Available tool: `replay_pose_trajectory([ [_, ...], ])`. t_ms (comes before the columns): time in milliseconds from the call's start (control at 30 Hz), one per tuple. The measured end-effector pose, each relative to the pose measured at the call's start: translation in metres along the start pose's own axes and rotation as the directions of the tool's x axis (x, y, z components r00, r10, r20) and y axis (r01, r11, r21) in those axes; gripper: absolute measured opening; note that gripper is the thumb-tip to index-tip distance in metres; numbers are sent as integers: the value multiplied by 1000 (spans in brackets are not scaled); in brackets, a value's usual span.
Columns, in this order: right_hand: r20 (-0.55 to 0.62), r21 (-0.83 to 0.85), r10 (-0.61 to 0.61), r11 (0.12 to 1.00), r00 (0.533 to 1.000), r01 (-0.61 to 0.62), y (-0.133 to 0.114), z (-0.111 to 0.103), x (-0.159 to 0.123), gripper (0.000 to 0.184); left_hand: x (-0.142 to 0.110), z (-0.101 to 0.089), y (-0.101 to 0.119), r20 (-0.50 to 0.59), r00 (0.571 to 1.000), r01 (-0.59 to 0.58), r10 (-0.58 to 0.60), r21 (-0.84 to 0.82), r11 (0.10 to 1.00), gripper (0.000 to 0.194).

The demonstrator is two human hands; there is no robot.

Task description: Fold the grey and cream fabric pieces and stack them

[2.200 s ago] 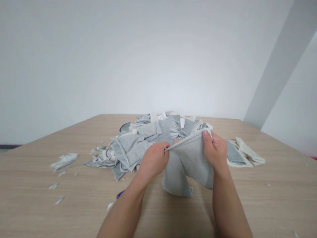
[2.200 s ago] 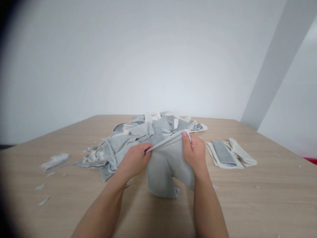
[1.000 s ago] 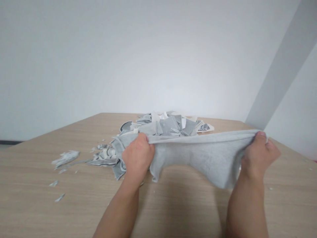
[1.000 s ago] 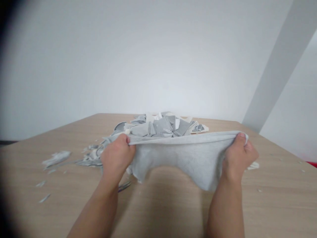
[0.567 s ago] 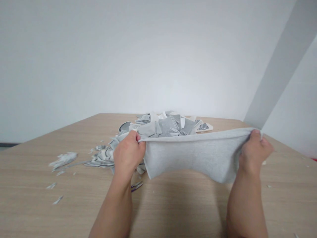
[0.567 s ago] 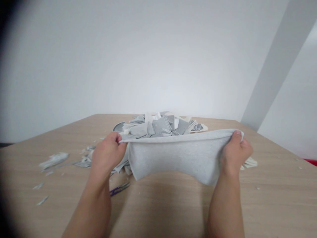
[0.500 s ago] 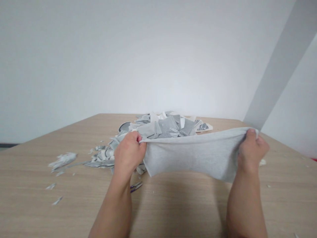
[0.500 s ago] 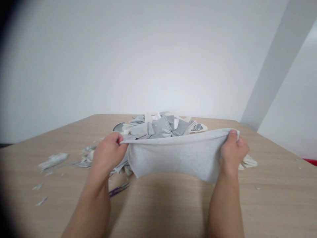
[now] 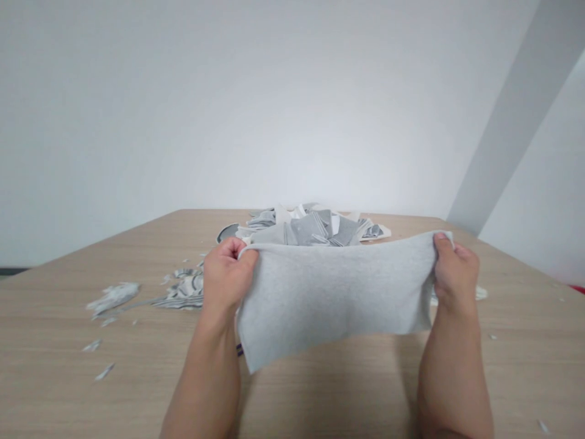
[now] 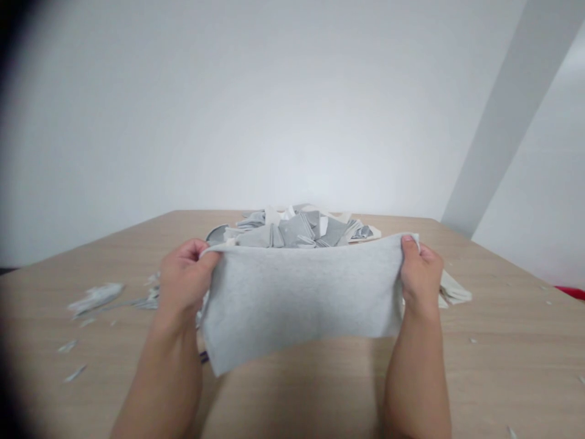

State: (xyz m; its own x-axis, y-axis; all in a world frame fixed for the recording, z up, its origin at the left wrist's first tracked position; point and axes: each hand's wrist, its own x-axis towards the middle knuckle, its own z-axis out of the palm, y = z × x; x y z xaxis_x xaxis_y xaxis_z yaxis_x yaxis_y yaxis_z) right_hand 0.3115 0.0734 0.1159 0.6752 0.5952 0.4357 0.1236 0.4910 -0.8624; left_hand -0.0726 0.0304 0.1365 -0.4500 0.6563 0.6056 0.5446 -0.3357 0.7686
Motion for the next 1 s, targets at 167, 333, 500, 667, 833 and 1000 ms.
replay_pose_trajectory([
  [167, -102, 137, -13, 990, 995, 27, -1, 2, 3, 28, 1, -1, 4, 23, 999, 24, -23, -67, 997, 10],
  [333, -237, 234, -28, 969, 971, 85, -3, 1, 8, 28, 1, 0, 3, 30, 999, 49, -43, -239, 970, 8],
  [500, -261, 280, -8, 956, 965, 84, -9, 2, 6, 26, 2, 1, 6, -30, 995, 83, -94, -259, 962, 12],
  [667, -285, 285, 23, 956, 958, 62, -15, 7, 1, 27, 2, 3, 7, -22, 993, 111, -119, -230, 967, 17],
  [833, -308, 209, -10, 975, 951, 78, -14, 7, 1, 36, 1, 4, 4, -7, 995, 98, -102, -193, 976, 16],
  [1000, -299, 164, -6, 985, 954, 57, -11, 5, 2, 34, 2, 5, 4, -11, 994, 104, -108, -177, 979, 18],
])
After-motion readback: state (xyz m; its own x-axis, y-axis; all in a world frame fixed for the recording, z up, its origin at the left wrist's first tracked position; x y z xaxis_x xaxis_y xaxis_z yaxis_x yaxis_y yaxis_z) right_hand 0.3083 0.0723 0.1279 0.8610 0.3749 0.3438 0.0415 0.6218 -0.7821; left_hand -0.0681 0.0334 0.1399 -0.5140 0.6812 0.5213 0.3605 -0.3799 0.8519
